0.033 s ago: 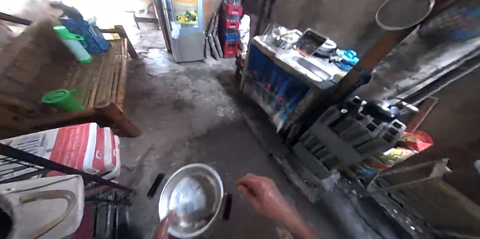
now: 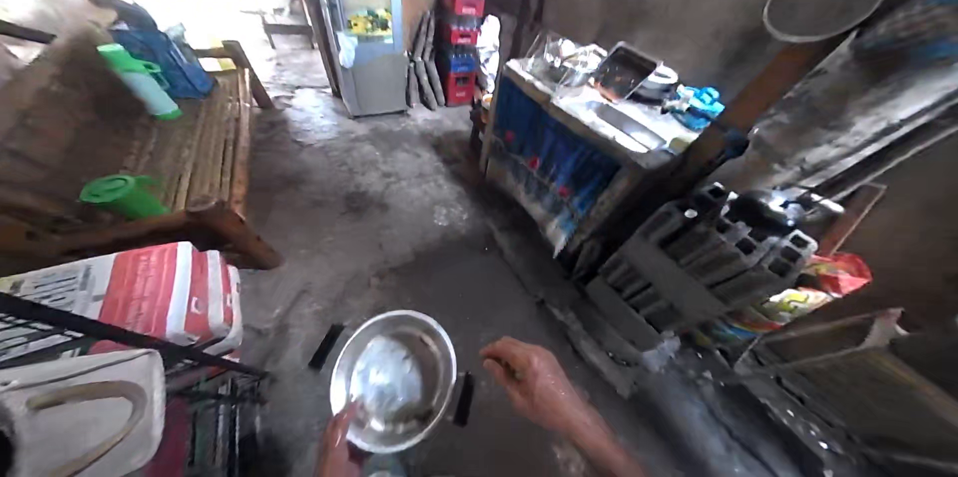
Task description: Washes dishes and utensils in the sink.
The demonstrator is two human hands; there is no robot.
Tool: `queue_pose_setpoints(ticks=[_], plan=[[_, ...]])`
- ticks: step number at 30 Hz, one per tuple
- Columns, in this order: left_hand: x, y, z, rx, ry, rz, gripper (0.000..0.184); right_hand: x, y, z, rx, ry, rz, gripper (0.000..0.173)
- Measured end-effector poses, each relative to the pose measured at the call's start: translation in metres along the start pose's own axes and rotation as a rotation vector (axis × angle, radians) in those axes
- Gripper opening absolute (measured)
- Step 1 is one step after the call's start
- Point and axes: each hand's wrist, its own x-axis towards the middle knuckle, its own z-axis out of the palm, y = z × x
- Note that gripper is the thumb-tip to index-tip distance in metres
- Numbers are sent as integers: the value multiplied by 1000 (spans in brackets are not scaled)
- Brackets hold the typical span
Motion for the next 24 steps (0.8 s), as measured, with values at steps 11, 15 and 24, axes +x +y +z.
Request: queue_pose_setpoints(ticks=[11, 15, 24], plan=[[126, 80, 302, 173, -423, 19, 44, 102, 125, -110, 32, 279, 250, 28], [174, 95, 396, 295, -543, 64, 57, 170, 168, -158, -163, 6, 514, 31], [247, 113, 573, 508, -736, 105, 71, 283, 285, -208, -223, -328, 767, 27]])
